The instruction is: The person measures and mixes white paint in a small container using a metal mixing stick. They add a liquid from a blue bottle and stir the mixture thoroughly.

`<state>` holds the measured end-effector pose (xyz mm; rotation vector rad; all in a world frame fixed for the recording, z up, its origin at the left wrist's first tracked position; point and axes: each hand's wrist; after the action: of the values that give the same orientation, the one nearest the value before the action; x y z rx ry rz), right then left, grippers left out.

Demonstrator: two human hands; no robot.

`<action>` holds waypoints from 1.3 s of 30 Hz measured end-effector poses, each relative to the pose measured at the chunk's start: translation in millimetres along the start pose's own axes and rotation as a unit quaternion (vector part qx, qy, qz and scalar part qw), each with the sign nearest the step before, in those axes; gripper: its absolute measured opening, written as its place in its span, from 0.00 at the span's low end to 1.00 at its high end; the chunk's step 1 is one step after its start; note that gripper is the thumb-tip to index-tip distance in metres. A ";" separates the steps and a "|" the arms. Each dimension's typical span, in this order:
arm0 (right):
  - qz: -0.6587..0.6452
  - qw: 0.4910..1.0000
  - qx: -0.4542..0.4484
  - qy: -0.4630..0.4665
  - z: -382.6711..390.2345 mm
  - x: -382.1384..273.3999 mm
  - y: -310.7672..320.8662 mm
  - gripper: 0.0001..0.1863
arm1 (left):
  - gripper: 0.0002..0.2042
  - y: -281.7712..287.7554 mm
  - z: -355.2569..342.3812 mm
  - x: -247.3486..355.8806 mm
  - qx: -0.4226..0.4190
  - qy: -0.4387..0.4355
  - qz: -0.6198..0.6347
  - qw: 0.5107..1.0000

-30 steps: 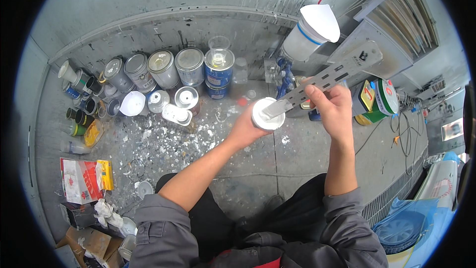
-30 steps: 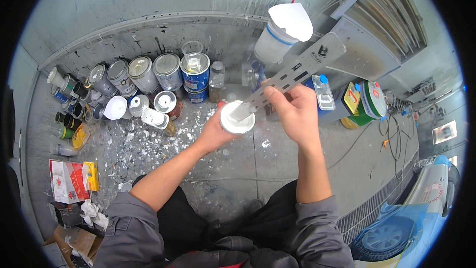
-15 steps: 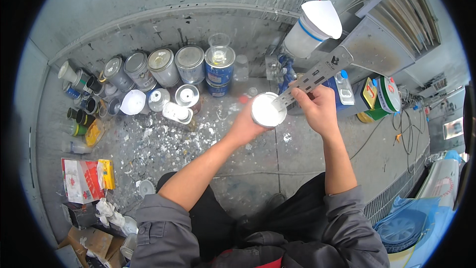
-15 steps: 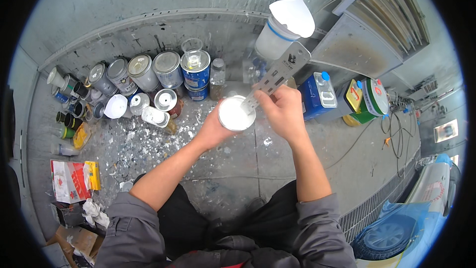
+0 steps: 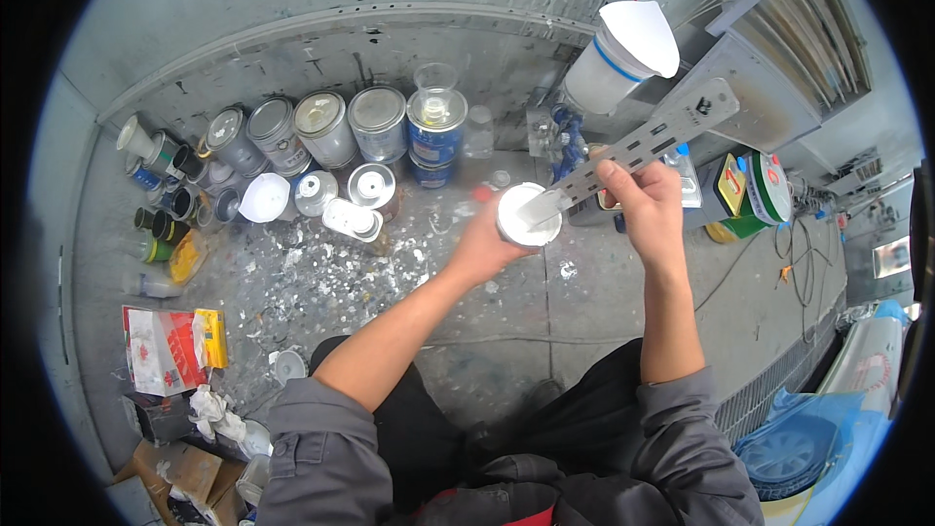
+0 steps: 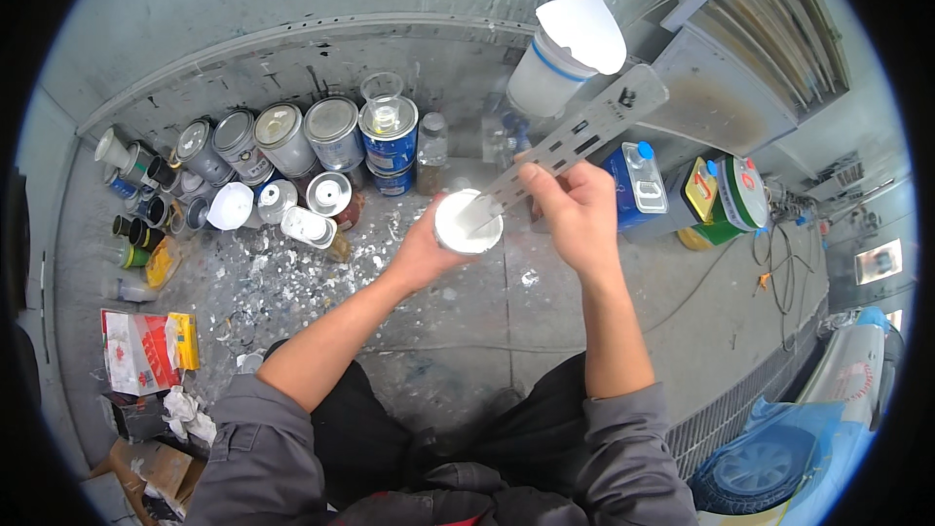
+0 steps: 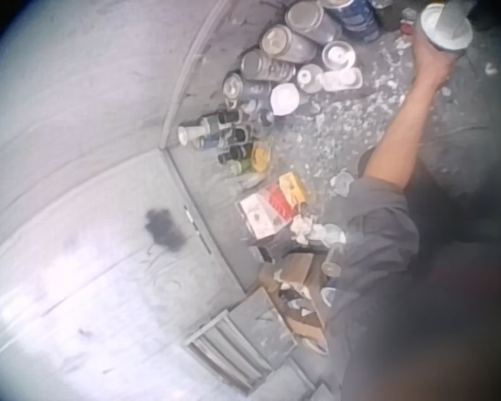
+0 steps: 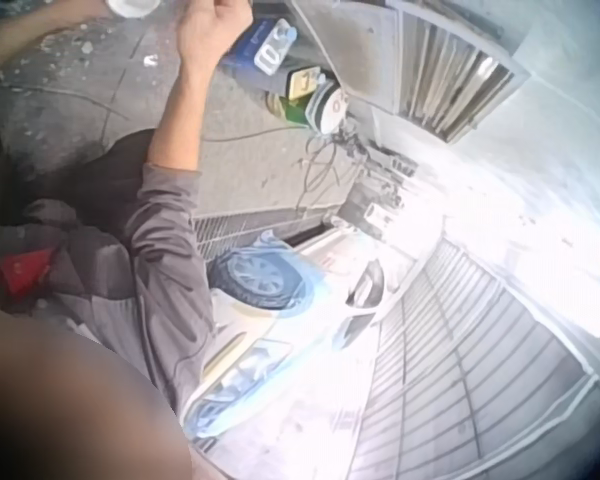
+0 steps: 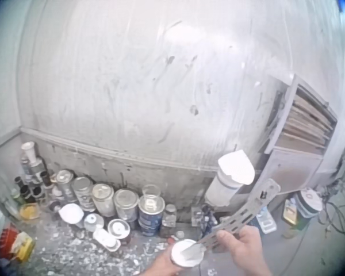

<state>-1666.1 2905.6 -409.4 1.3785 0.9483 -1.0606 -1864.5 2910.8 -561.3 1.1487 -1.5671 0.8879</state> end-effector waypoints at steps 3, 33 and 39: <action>0.023 0.999 -0.008 0.030 3.6 -12.2 3.7 0.13 | 0.42 1.5 -0.5 6.2 -0.017 0.010 0.030 0.999; 0.006 0.999 0.008 0.041 2.6 -13.4 -7.2 0.14 | 0.42 5.7 -5.0 -1.7 0.005 -0.004 -0.018 1.000; 0.074 0.994 0.032 0.067 -8.3 6.1 -10.5 0.11 | 0.42 7.4 -5.1 12.1 -0.002 -0.010 -0.025 1.000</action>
<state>-1673.7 2914.5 -418.2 1.5643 0.9003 -0.9021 -1871.3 2914.5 -548.4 1.1923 -1.5475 0.8421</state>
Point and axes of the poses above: each hand's wrist, its own z-axis away from the middle knuckle, its own y-axis out of the back of the hand, x = y × z, and after that the axes turned 12 degrees about -y, right-handed
